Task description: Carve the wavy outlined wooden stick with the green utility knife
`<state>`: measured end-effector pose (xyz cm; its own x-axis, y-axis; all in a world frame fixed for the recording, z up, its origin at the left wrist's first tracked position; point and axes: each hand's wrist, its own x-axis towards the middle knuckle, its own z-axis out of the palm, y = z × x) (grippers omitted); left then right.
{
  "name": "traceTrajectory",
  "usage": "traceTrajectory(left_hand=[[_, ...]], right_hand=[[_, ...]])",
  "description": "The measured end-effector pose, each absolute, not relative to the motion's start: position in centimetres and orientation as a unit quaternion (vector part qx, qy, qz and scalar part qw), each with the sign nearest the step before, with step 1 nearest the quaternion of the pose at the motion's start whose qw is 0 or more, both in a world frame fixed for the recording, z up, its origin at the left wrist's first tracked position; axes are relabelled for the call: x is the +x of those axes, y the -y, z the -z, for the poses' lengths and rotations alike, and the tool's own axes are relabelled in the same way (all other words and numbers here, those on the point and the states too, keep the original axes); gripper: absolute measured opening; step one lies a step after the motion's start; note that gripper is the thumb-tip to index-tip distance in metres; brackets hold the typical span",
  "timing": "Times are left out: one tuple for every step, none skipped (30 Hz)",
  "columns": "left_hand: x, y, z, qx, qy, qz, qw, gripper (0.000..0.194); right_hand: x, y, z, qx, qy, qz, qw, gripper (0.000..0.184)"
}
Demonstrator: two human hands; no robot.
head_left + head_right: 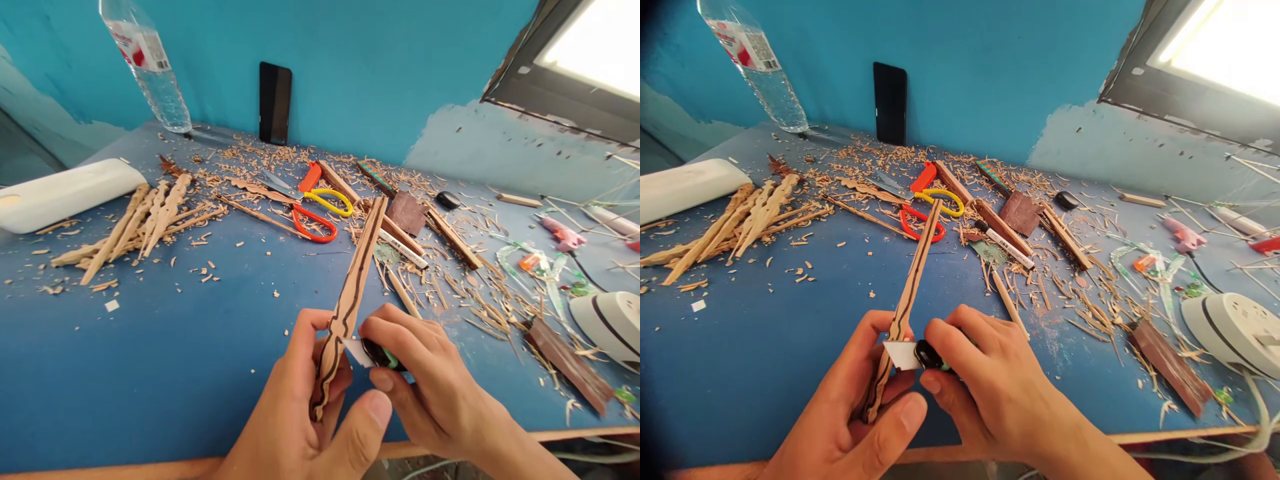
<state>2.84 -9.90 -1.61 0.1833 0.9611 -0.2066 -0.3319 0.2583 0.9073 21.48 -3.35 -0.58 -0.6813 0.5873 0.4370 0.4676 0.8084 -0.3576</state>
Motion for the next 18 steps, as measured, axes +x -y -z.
traceTrajectory(left_hand=[[2.8,9.9,1.8,0.388,-0.426,-0.478,0.663,0.042],[2.7,9.9,1.9,0.399,-0.434,-0.475,0.653,0.041],[2.6,10.0,2.0,0.408,-0.445,-0.473,0.641,0.04],[2.6,10.1,2.1,0.419,-0.457,-0.472,0.627,0.039],[2.5,10.2,2.1,0.433,-0.468,-0.474,0.607,0.038],[2.4,10.3,2.0,0.45,-0.481,-0.476,0.582,0.037],[2.3,10.4,1.9,0.473,-0.494,-0.478,0.551,0.035],[2.1,10.4,1.8,0.501,-0.506,-0.478,0.515,0.035],[1.9,10.3,1.7,0.532,-0.519,-0.471,0.475,0.034],[1.6,10.1,1.7,0.567,-0.529,-0.46,0.433,0.035],[1.2,9.9,1.7,0.603,-0.539,-0.444,0.387,0.036],[0.8,9.7,1.9,0.638,-0.545,-0.427,0.337,0.038],[0.4,9.5,2.2,0.67,-0.55,-0.408,0.286,0.039],[-0.1,9.4,2.6,0.695,-0.556,-0.39,0.237,0.039],[-0.6,9.4,3.0,0.711,-0.563,-0.374,0.193,0.038],[-1.0,9.5,3.6,0.719,-0.571,-0.364,0.157,0.034],[-1.4,9.7,4.2,0.72,-0.579,-0.359,0.133,0.028],[-1.7,10.0,4.7,0.719,-0.583,-0.36,0.116,0.022]], right_hand=[[21.4,3.3,0.5,-0.284,0.911,-0.112,0.276,0.03],[21.4,3.2,0.5,-0.28,0.911,-0.12,0.277,0.031],[21.4,3.3,0.5,-0.278,0.911,-0.133,0.275,0.032],[21.4,3.3,0.6,-0.277,0.909,-0.149,0.274,0.033],[21.4,3.4,0.7,-0.276,0.908,-0.166,0.27,0.033],[21.4,3.5,0.7,-0.277,0.906,-0.179,0.264,0.032],[21.5,3.6,0.8,-0.28,0.905,-0.189,0.258,0.031],[21.5,3.6,0.8,-0.283,0.905,-0.194,0.252,0.03],[21.6,3.7,0.8,-0.286,0.905,-0.192,0.25,0.028],[21.6,3.7,0.7,-0.292,0.905,-0.186,0.249,0.026],[21.6,3.8,0.6,-0.301,0.903,-0.178,0.25,0.025],[21.7,3.9,0.5,-0.313,0.9,-0.169,0.251,0.023],[21.7,4.1,0.4,-0.327,0.896,-0.162,0.253,0.022],[21.8,4.3,0.3,-0.342,0.89,-0.16,0.254,0.021],[21.8,4.5,0.2,-0.361,0.883,-0.162,0.253,0.021],[21.8,4.8,0.2,-0.377,0.876,-0.165,0.253,0.02],[21.7,5.2,0.3,-0.39,0.869,-0.169,0.253,0.02],[21.6,5.5,0.5,-0.399,0.866,-0.174,0.247,0.02]])
